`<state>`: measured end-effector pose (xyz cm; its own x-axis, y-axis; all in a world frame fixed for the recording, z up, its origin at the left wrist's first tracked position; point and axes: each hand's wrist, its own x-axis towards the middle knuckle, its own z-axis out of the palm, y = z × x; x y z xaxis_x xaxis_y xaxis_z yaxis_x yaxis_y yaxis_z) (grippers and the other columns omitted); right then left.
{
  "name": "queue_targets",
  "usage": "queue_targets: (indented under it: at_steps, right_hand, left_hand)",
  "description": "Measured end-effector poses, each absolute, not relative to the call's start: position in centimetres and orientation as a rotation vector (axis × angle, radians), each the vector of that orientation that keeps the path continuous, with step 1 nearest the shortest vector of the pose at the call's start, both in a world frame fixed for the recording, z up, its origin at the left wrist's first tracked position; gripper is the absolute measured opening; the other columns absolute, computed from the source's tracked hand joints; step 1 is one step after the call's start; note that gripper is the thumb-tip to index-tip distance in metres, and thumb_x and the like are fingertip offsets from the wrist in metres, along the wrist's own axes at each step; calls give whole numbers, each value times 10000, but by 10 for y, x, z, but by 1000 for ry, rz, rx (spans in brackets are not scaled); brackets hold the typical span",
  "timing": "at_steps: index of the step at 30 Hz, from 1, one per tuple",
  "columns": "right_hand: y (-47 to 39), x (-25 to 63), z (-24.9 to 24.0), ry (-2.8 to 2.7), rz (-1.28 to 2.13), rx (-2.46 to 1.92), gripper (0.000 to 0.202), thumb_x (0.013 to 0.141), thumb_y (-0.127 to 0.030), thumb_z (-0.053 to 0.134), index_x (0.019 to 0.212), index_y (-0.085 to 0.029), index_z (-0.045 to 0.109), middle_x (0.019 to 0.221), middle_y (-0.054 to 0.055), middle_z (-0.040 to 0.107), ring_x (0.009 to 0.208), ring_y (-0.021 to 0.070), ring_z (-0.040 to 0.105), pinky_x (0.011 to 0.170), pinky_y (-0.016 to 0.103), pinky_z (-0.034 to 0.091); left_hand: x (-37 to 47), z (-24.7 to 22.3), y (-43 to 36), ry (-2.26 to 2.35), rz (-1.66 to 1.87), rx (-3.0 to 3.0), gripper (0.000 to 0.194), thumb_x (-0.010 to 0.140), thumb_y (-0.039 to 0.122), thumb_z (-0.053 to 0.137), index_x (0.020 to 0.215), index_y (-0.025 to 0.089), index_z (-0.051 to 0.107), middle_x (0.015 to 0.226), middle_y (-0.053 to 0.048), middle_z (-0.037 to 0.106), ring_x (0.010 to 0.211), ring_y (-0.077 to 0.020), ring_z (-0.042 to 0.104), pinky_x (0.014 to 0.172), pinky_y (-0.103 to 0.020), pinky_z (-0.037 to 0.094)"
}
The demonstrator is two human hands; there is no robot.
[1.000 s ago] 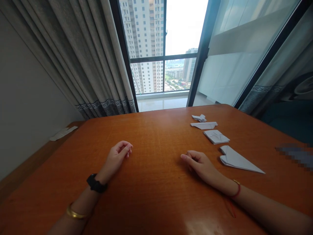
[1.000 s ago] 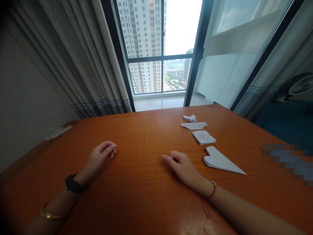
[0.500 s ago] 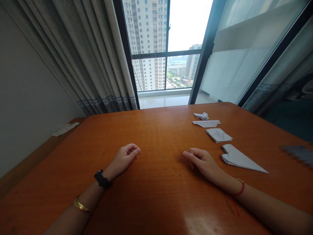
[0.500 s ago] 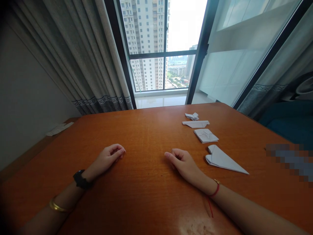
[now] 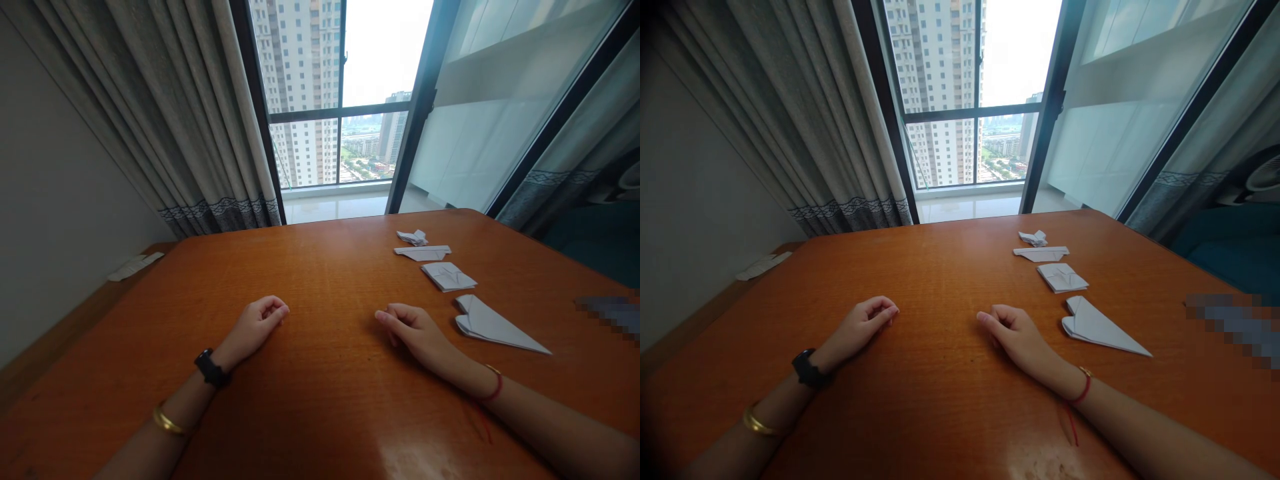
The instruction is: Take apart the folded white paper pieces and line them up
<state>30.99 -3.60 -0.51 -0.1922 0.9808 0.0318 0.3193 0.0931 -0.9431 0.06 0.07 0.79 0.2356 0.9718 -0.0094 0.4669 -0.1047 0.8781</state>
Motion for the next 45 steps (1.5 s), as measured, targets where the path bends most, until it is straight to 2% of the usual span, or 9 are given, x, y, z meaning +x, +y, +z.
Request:
queue_targets:
  at_steps: [19,45]
  right_hand:
    - [-35,310,-8,-1612,1127,-1295,478,863,-535,529,538,-200,426,498,-40,453,495,105,383,507,251,327]
    - [-35,312,-8,-1625,1119,-1291,472,873,-522,523,541,-199,434,509,-37,459,503,106,389,513,258,324]
  left_hand:
    - [-1,4,2,1347,772,1792,279,846,432,546,792,166,612,680,17,553,635,-138,489,605,-235,384]
    - [-1,4,1,1369,753,1830,296,835,451,539,806,172,632,705,-2,580,654,-158,501,608,-245,390]
